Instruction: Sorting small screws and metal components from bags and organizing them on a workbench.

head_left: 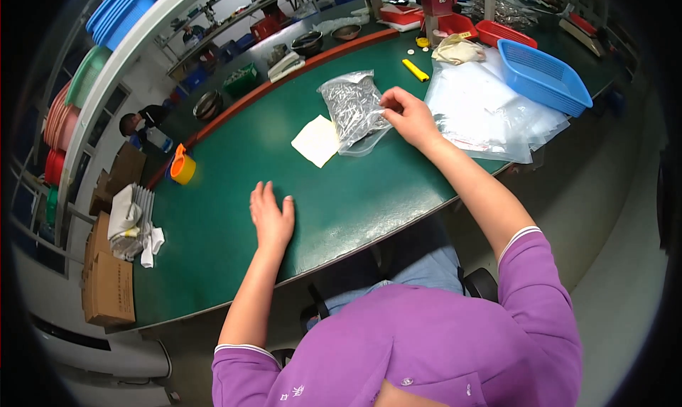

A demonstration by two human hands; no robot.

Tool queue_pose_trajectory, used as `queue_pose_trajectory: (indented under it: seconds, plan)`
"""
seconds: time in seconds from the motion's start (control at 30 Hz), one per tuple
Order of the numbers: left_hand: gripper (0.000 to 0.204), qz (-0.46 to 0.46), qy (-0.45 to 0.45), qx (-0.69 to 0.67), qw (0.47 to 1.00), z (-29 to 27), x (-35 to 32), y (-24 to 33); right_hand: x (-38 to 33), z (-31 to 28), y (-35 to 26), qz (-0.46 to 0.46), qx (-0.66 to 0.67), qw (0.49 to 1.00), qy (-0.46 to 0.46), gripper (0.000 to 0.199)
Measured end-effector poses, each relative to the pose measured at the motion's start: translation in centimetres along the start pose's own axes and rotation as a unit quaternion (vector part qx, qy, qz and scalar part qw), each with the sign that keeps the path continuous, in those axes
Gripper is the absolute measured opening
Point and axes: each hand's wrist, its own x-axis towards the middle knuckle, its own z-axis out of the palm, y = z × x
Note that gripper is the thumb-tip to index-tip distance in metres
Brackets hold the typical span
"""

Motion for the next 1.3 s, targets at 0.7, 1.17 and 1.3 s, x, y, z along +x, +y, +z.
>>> queue_pose_trajectory:
  seconds: [0.7, 1.17, 1.3]
  plan:
    - [0.062, 0.095, 0.009, -0.490, 0.867, 5.5, 6.5, 11.8, 3.4, 0.4, -5.2, -0.417, -0.396, 0.817, -0.036, 0.008]
    - [0.102, 0.076, -0.032, -0.441, 0.894, 7.7, 14.2, 11.0, 12.6, 2.2, -10.7, -0.421, -0.507, 0.743, -0.114, 0.011]
    - [0.099, 0.069, -0.116, -0.418, 0.898, 7.9, 15.3, 10.7, 13.9, 2.3, -11.3, -0.290, -0.590, 0.717, -0.232, 0.013]
